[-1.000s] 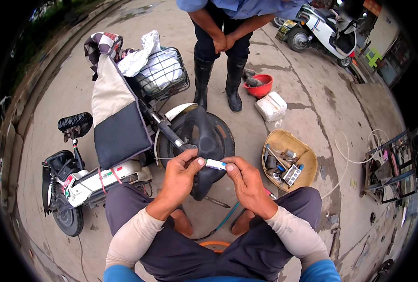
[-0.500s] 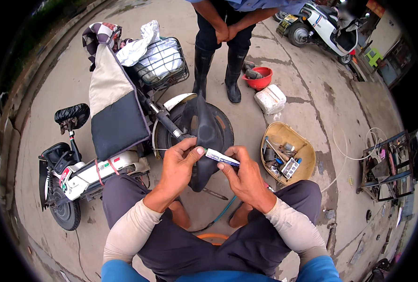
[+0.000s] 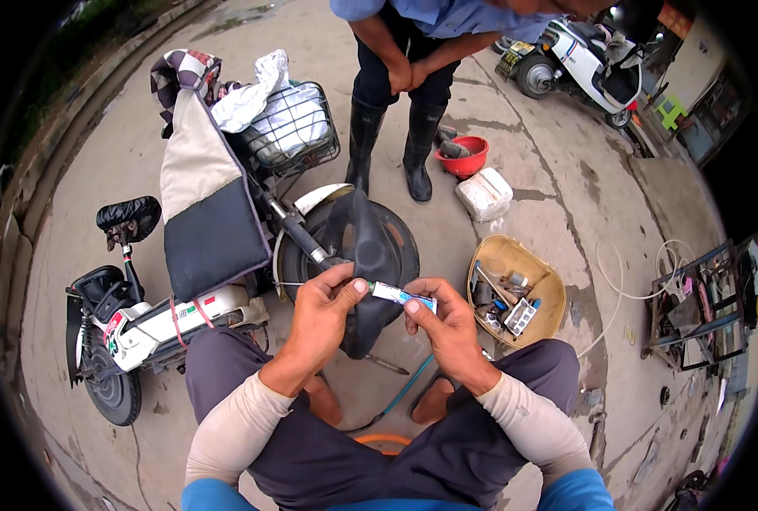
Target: The person uses a file to roughen the surface of an inner tube, applies adhesive from a tube to the prepared area, and places a patch over it.
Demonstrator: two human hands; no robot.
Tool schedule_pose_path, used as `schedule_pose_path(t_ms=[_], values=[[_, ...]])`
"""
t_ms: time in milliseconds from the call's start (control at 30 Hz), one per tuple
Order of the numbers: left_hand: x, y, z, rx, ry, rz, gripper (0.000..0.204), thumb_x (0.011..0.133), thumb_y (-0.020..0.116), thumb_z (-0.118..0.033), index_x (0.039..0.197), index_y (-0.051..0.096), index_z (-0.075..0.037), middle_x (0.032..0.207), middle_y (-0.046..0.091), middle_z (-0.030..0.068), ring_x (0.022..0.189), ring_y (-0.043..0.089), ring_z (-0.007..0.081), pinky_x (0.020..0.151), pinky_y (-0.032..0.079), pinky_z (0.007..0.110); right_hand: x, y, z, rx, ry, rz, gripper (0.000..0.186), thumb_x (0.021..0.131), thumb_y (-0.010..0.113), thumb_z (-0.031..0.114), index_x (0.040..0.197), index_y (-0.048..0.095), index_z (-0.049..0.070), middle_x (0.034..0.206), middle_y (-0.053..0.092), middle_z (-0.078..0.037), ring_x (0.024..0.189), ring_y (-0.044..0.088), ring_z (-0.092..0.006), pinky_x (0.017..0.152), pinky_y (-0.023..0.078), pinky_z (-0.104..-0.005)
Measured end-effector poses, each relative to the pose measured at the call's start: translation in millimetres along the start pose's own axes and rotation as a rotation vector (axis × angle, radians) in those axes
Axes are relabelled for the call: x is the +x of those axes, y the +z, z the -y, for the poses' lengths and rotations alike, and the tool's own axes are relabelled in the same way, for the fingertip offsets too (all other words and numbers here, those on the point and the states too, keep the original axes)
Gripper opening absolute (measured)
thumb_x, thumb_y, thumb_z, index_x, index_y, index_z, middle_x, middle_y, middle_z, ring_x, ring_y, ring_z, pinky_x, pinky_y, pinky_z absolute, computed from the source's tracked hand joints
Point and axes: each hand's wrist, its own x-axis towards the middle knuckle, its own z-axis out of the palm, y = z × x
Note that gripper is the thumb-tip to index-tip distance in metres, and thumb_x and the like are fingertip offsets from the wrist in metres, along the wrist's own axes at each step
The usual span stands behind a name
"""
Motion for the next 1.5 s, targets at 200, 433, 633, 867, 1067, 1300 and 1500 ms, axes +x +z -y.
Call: schedule_pose_path(t_ms=[200,433,633,867,1067,1300,1500], values=[[-1,-2,1,-0.087,-0.075,0.041,0.032,0.103,0.063,-0.006,0.132,0.063,0.01,0.115,0.072,0.0102,0.101,0.067,0.0137,0.092,0.053,0.028,1,-9,5,0.152,0.004,-0.013,0.023,0.103,0.067,0.01,0.122,0.06,0.001,0.093,0.063,-0.004,0.078,0.06,-0.0118,0.07,0.051,-0.0289],[-7,9,-3,-0.132,-0.078,0.045,0.036,0.102,0.065,-0.006,0.133,0.063,0.01,0.106,0.071,0.0058,0.095,0.063,0.0092,0.086,0.052,0.025,23,-11,38,-0.022,-0.105,-0.099,0.028,0.102,0.071,0.017,0.123,0.061,0.001,0.091,0.064,0.0,0.075,0.058,-0.0089,0.067,0.048,-0.0253],[-8,6,3,-0.089,-0.086,0.07,0.036,0.101,0.066,-0.006,0.134,0.062,0.009,0.113,0.072,0.0083,0.099,0.066,0.0104,0.087,0.052,0.025,24,-4,57,-0.682,-0.274,-0.067,0.021,0.096,0.073,0.011,0.113,0.065,0.002,0.088,0.066,-0.009,0.069,0.061,-0.0142,0.062,0.048,-0.0314],[-11,8,0,-0.104,-0.082,0.105,0.036,0.101,0.066,-0.004,0.135,0.062,0.009,0.11,0.07,0.0032,0.097,0.062,0.0077,0.086,0.051,0.024,22,3,68,-0.837,-0.481,0.001,0.019,0.094,0.071,0.008,0.111,0.065,0.001,0.098,0.066,-0.016,0.075,0.067,-0.032,0.066,0.052,-0.0395],[-11,7,-2,-0.084,-0.067,0.103,0.036,0.102,0.065,-0.004,0.135,0.062,0.008,0.11,0.069,0.0029,0.098,0.062,0.0074,0.086,0.05,0.024,24,1,84,-0.91,-0.444,0.084,0.02,0.093,0.069,0.005,0.111,0.062,0.001,0.099,0.065,-0.018,0.078,0.067,-0.0374,0.068,0.052,-0.0431],[-12,8,2,-0.109,-0.058,0.118,0.035,0.101,0.067,-0.006,0.134,0.064,0.006,0.111,0.072,0.0036,0.097,0.063,0.0077,0.088,0.051,0.025,32,3,81,-0.926,-0.498,0.054,0.02,0.091,0.07,0.006,0.11,0.062,0.002,0.096,0.064,-0.017,0.074,0.064,-0.0364,0.064,0.05,-0.0438],[-13,6,0,-0.061,-0.036,0.136,0.036,0.101,0.067,-0.006,0.134,0.064,0.006,0.112,0.072,0.004,0.097,0.064,0.0078,0.087,0.051,0.025,32,8,82,-0.883,-0.465,0.085,0.021,0.092,0.069,0.006,0.111,0.062,0.002,0.096,0.065,-0.018,0.075,0.065,-0.0372,0.065,0.05,-0.0442]])
